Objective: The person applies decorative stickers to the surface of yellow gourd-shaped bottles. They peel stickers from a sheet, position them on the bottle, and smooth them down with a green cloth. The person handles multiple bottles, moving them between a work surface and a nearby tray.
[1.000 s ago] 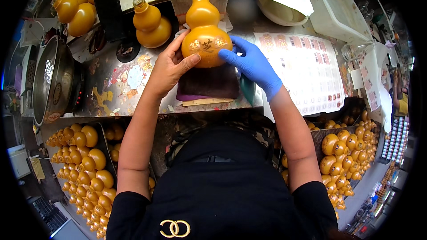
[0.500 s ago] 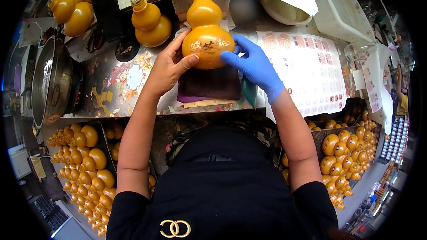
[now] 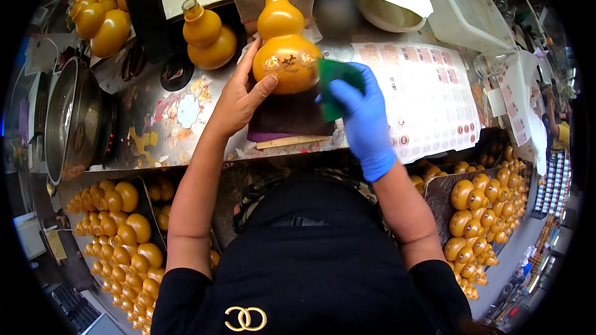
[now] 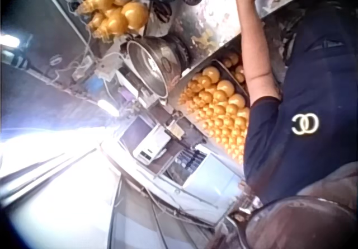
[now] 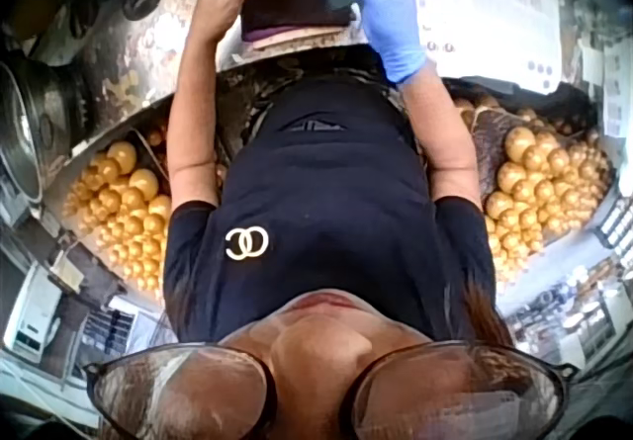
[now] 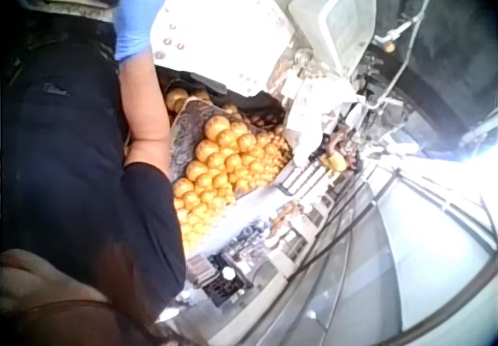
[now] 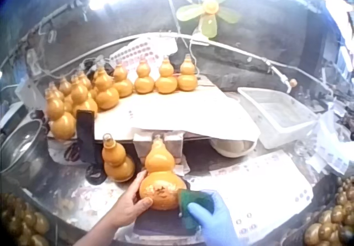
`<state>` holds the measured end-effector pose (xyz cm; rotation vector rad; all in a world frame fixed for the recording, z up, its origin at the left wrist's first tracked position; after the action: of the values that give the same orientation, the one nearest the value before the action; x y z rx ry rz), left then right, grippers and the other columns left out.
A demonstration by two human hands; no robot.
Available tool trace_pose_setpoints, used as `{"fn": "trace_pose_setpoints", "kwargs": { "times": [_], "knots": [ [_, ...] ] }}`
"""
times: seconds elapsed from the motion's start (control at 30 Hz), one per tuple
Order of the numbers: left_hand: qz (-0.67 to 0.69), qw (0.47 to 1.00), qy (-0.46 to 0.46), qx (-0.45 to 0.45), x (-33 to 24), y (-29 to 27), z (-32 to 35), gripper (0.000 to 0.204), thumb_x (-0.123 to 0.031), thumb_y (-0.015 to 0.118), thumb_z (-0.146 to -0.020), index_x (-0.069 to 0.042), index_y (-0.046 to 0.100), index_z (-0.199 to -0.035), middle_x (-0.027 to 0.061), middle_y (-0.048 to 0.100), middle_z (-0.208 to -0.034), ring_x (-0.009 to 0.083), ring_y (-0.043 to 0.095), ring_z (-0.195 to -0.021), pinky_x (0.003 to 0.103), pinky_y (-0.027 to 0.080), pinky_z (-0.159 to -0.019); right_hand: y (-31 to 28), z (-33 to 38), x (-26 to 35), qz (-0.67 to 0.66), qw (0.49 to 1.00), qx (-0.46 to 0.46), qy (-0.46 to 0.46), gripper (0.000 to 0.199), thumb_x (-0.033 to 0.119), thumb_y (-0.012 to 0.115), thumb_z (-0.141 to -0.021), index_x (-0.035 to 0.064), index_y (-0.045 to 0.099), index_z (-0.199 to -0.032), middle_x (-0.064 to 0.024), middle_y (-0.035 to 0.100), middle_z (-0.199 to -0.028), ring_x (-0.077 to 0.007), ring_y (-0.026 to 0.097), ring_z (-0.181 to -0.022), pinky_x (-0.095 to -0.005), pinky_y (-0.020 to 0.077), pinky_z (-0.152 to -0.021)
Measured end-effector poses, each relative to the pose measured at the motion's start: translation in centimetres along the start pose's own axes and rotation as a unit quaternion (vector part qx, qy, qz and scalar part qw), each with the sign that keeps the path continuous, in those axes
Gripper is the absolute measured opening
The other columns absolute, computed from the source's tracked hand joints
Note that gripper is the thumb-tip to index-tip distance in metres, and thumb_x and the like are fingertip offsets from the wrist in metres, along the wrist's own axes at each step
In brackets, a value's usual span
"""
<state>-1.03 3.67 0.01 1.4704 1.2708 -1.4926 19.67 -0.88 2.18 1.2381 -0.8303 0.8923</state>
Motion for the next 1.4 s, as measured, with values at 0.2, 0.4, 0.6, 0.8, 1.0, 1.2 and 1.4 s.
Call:
{"fn": "trace_pose_setpoints", "kwargs": {
  "times": [0.2, 0.4, 0.6, 0.8, 1.0, 1.2, 1.4],
  "knots": [
    [0.024, 0.999, -0.023, 0.013, 0.1, -0.1, 0.1, 0.085, -0.047, 0.061, -0.091, 0.003, 0.022, -0.148, 0.0201, 0.034, -0.149, 0.0264, 0.033, -0.138, 0.035, 0.025, -0.113, 2.4, 1.2, -1.4, 0.371, 0.903, 0.031, -0.214, 0.033, 0.012, 0.065, -0.089, 0.0019, 0.048, -0.116, -0.0163, 0.066, -0.094, -0.023, 0.068, -0.085, -0.0322, 0.0533, -0.074],
    [-0.025, 0.999, -0.025, 0.015, 0.3, -0.3, 0.1, 0.084, -0.048, 0.061, -0.091, 0.002, 0.024, -0.148, 0.0195, 0.039, -0.145, 0.0261, 0.034, -0.137, 0.035, 0.025, -0.112, 0.4, 1.0, -2.3, 0.318, 0.922, -0.016, -0.22, 0.034, 0.013, 0.066, -0.089, 0.0009, 0.048, -0.115, -0.0156, 0.065, -0.094, -0.0216, 0.067, -0.084, -0.0316, 0.0526, -0.074],
    [0.006, 0.999, -0.039, 0.015, 0.1, -0.2, 0.2, 0.084, -0.047, 0.062, -0.09, 0.002, 0.024, -0.148, 0.0193, 0.037, -0.147, 0.0257, 0.033, -0.138, 0.034, 0.024, -0.113, -0.6, 0.9, -2.6, 0.252, 0.959, -0.052, -0.12, 0.034, 0.015, 0.066, -0.089, 0.0006, 0.048, -0.114, -0.014, 0.064, -0.095, -0.0184, 0.063, -0.086, -0.0301, 0.0513, -0.076],
    [0.102, 0.993, -0.052, 0.025, 1.6, -1.1, -0.1, 0.074, -0.044, 0.05, -0.098, 0.002, 0.023, -0.149, 0.0159, 0.032, -0.15, 0.0229, 0.028, -0.14, 0.032, 0.021, -0.114, -1.6, 0.6, -2.2, 0.297, 0.935, -0.104, -0.164, 0.034, 0.012, 0.066, -0.088, 0.0005, 0.049, -0.114, -0.0139, 0.062, -0.099, -0.019, 0.062, -0.088, -0.0311, 0.0505, -0.078],
    [0.146, 0.986, -0.08, 0.032, 0.5, -0.6, -0.4, 0.07, -0.038, 0.05, -0.099, 0.002, 0.022, -0.149, 0.0137, 0.033, -0.149, 0.0203, 0.031, -0.138, 0.032, 0.022, -0.114, 0.9, 2.1, -1.0, 0.343, 0.841, -0.077, -0.411, 0.022, 0.004, 0.063, -0.085, 0.0003, 0.059, -0.105, -0.0109, 0.062, -0.1, -0.0183, 0.062, -0.089, -0.0291, 0.0503, -0.078],
    [0.094, 0.995, -0.036, 0.004, -1.2, 0.9, -0.1, 0.088, -0.024, 0.074, -0.084, 0.003, 0.02, -0.148, 0.0167, 0.04, -0.142, 0.023, 0.042, -0.131, 0.033, 0.033, -0.109, -4.3, -2.5, -0.7, 0.104, 0.993, 0.021, -0.046, 0.021, 0.02, 0.059, -0.091, 0.0008, 0.063, -0.098, -0.0048, 0.063, -0.083, -0.009, 0.057, -0.079, -0.0235, 0.047, -0.069],
    [0.087, 0.995, -0.047, 0.02, -1.3, 0.6, -0.2, 0.088, -0.024, 0.074, -0.085, 0.003, 0.02, -0.148, 0.0159, 0.041, -0.141, 0.0228, 0.044, -0.129, 0.034, 0.034, -0.108, -2.0, -5.0, -0.1, 0.289, 0.952, 0.1, 0.002, 0.048, 0.036, 0.081, -0.077, 0.0049, 0.061, -0.107, 0.0062, 0.044, -0.063, -0.0023, 0.04, -0.059, -0.0201, 0.0358, -0.054]
  ]
}}
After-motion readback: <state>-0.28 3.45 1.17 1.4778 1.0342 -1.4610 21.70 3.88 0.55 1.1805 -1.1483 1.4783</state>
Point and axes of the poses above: each hand's wrist, its own z-axis away from the middle knuckle, its own y-axis out of the palm, x = y × z, the point moved 2 cm from there along -z, towards the middle knuckle
